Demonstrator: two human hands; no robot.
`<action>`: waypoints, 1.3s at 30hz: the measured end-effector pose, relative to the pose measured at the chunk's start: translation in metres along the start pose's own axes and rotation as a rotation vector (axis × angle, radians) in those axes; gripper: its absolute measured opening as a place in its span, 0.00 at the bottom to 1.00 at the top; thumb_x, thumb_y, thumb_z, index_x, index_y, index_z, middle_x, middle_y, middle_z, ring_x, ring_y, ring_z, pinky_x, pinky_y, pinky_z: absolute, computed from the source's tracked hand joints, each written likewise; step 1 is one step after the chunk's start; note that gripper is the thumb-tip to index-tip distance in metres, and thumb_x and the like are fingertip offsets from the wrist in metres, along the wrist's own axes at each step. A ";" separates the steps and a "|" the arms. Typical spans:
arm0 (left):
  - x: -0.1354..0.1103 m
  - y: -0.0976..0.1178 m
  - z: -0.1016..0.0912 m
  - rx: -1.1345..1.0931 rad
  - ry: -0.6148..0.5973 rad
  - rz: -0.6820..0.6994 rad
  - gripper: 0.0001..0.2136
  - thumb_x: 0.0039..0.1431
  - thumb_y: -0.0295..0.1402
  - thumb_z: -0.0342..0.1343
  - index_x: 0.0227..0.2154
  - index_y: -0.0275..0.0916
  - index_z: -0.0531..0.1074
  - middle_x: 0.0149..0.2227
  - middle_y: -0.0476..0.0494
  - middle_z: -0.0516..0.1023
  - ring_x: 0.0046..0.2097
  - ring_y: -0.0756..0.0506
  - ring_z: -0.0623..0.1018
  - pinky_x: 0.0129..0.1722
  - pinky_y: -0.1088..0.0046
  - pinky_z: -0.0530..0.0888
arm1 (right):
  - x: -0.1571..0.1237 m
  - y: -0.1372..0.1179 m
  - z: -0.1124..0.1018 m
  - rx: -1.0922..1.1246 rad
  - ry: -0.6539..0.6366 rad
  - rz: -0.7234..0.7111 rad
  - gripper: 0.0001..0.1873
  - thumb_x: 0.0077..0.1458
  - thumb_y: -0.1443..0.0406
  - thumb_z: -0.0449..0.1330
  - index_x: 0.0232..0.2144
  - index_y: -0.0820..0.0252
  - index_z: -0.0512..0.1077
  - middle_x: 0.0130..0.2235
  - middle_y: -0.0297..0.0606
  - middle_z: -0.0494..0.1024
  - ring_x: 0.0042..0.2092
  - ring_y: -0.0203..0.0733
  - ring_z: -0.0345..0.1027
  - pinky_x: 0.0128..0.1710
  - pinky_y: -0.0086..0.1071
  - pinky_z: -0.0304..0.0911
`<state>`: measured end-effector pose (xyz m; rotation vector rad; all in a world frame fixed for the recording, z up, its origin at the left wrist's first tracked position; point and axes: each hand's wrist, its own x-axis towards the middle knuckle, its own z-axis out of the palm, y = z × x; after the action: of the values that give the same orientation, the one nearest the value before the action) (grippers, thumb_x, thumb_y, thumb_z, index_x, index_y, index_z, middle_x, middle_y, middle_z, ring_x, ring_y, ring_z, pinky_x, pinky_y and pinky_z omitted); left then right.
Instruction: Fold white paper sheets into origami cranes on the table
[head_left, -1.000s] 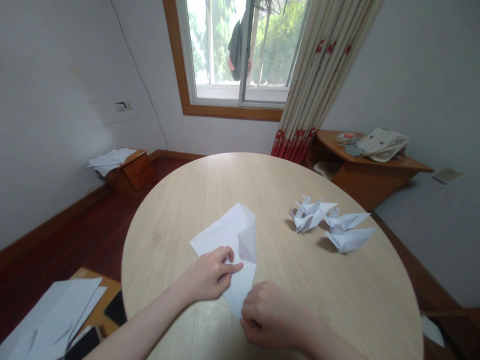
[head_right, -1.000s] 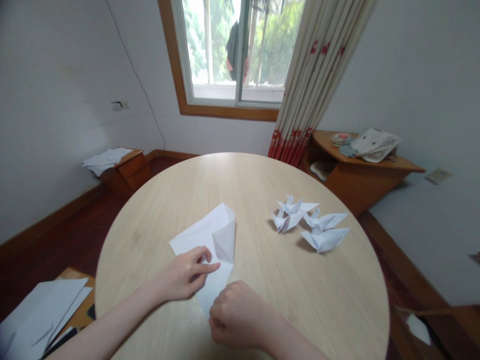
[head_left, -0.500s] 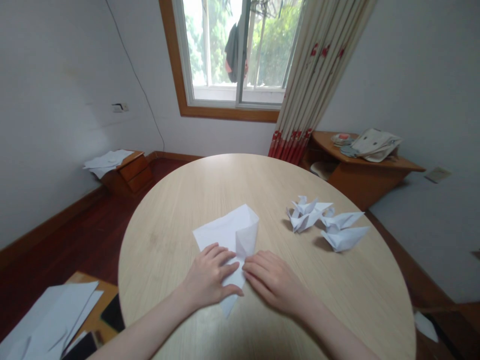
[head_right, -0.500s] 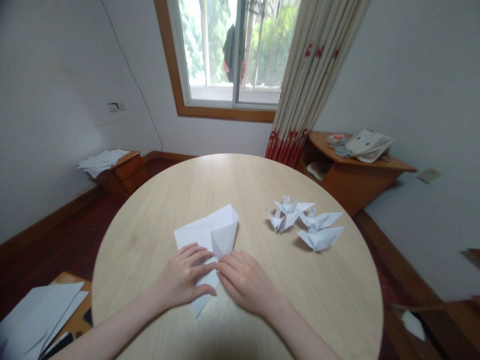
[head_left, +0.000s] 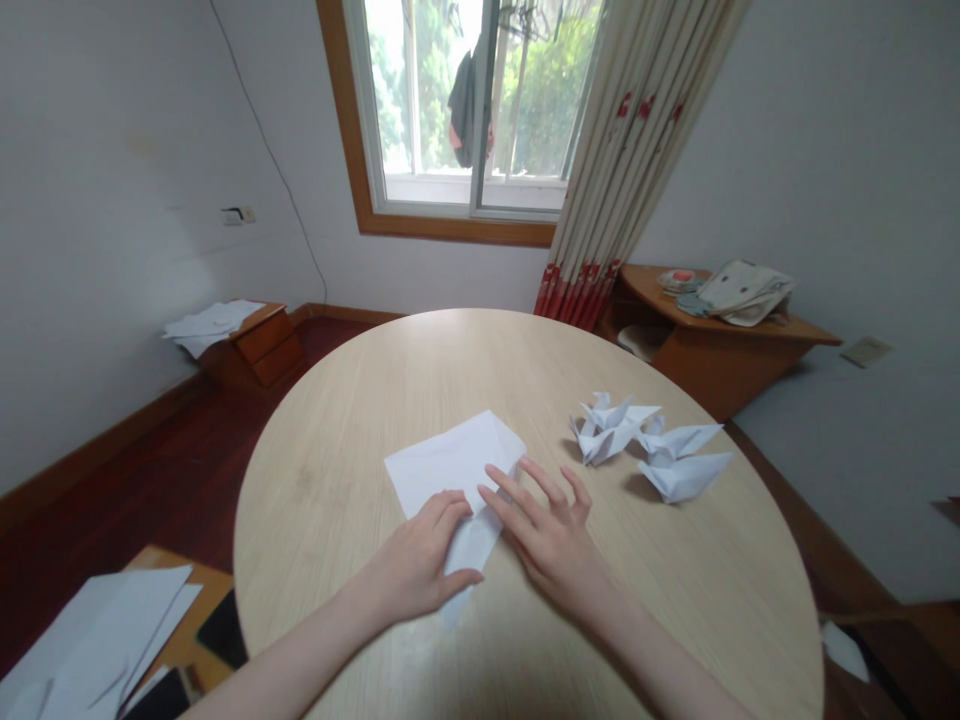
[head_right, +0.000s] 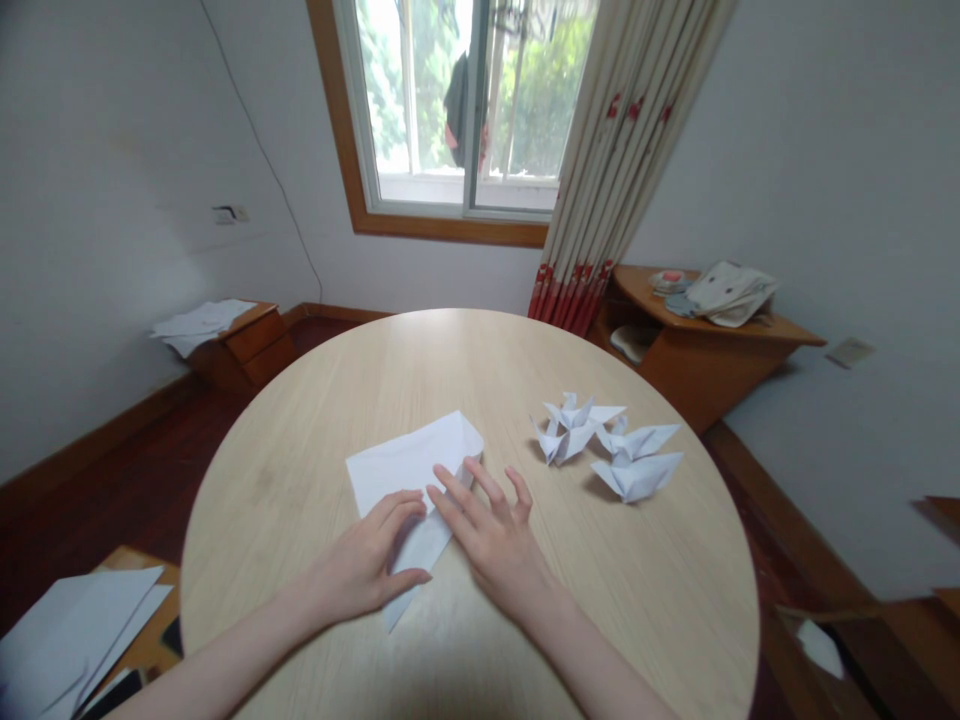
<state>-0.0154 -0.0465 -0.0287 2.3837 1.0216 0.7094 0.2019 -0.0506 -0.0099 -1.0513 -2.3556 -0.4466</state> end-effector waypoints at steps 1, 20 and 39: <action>0.000 0.001 -0.001 -0.008 -0.011 0.009 0.26 0.53 0.31 0.62 0.52 0.40 0.57 0.56 0.34 0.64 0.59 0.36 0.65 0.56 0.51 0.67 | 0.000 0.002 -0.001 -0.011 0.005 -0.004 0.24 0.60 0.72 0.52 0.58 0.55 0.63 0.58 0.39 0.71 0.62 0.50 0.48 0.61 0.52 0.30; -0.003 0.006 -0.010 0.035 -0.205 0.141 0.36 0.43 0.22 0.50 0.60 0.36 0.57 0.60 0.36 0.66 0.63 0.40 0.63 0.61 0.58 0.64 | -0.003 0.030 -0.010 0.247 -0.157 0.050 0.20 0.48 0.83 0.48 0.35 0.63 0.73 0.44 0.45 0.79 0.48 0.46 0.69 0.46 0.40 0.66; -0.003 -0.003 -0.013 0.088 -0.118 0.307 0.18 0.63 0.31 0.49 0.55 0.35 0.67 0.52 0.39 0.76 0.55 0.44 0.74 0.55 0.68 0.72 | -0.003 0.033 -0.004 0.502 -0.598 0.215 0.25 0.55 0.78 0.50 0.49 0.56 0.75 0.56 0.40 0.71 0.60 0.46 0.62 0.59 0.43 0.60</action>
<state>-0.0268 -0.0442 -0.0219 2.6566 0.6579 0.6291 0.2301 -0.0336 -0.0054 -1.2798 -2.5876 0.5941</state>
